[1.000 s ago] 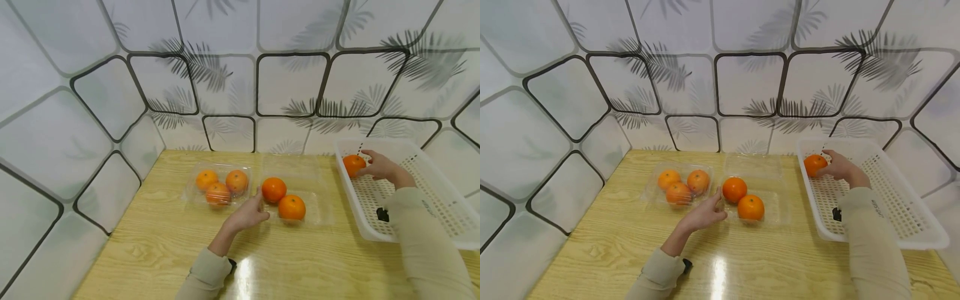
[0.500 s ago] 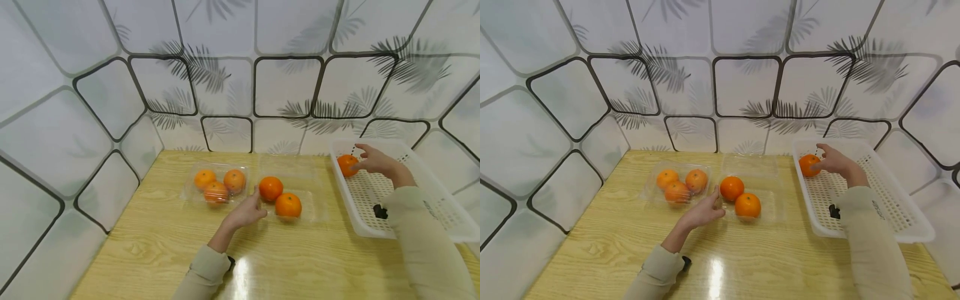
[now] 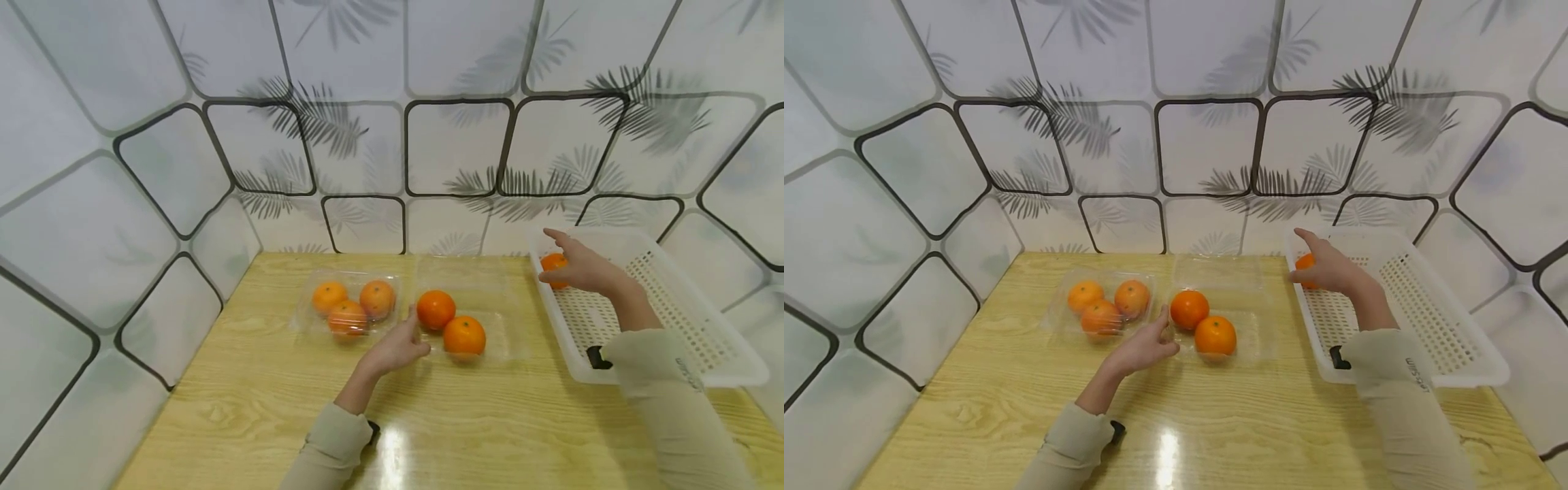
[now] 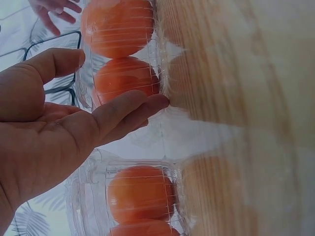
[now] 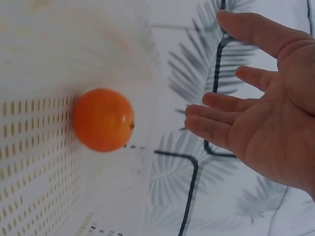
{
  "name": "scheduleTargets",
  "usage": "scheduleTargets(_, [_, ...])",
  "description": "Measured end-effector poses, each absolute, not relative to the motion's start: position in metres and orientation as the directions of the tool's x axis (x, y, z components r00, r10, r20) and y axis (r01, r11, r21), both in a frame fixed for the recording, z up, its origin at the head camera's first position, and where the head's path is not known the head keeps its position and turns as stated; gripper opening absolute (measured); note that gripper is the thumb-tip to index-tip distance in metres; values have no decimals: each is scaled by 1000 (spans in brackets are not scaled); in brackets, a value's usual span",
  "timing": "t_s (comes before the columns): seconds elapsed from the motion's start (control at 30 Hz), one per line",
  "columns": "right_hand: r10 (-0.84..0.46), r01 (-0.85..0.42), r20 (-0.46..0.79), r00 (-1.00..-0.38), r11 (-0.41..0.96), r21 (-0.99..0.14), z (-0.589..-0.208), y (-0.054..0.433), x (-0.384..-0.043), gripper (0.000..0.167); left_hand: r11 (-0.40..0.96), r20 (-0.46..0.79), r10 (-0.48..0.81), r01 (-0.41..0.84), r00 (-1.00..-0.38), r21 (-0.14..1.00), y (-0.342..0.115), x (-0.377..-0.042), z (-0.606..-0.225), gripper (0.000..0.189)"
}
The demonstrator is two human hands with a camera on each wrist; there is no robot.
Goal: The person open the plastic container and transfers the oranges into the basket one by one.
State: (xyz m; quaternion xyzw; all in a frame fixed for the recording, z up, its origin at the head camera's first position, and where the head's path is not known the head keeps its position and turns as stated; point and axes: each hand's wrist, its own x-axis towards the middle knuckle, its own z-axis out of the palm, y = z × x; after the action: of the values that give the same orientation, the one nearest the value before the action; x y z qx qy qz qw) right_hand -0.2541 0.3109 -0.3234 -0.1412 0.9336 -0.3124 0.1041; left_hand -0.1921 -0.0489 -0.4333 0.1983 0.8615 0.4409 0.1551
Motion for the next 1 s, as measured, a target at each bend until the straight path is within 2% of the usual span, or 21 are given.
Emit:
scheduleTargets(0.47, [-424,-375,4,-905,795,-477,-303,250,-213,89,526,-80,476,210,-876,824,-50,-193,-433,94])
scheduleTargets(0.7, [-431,-385,50,-901,741,-550,-323,231,-198,88,522,-78,481,214,-873,825,-51,-192,-432,94])
scheduleTargets(1.0, [-438,-399,121,-891,627,-669,-371,206,-182,88,527,-77,486,222,-871,821,-53,-191,-431,94])
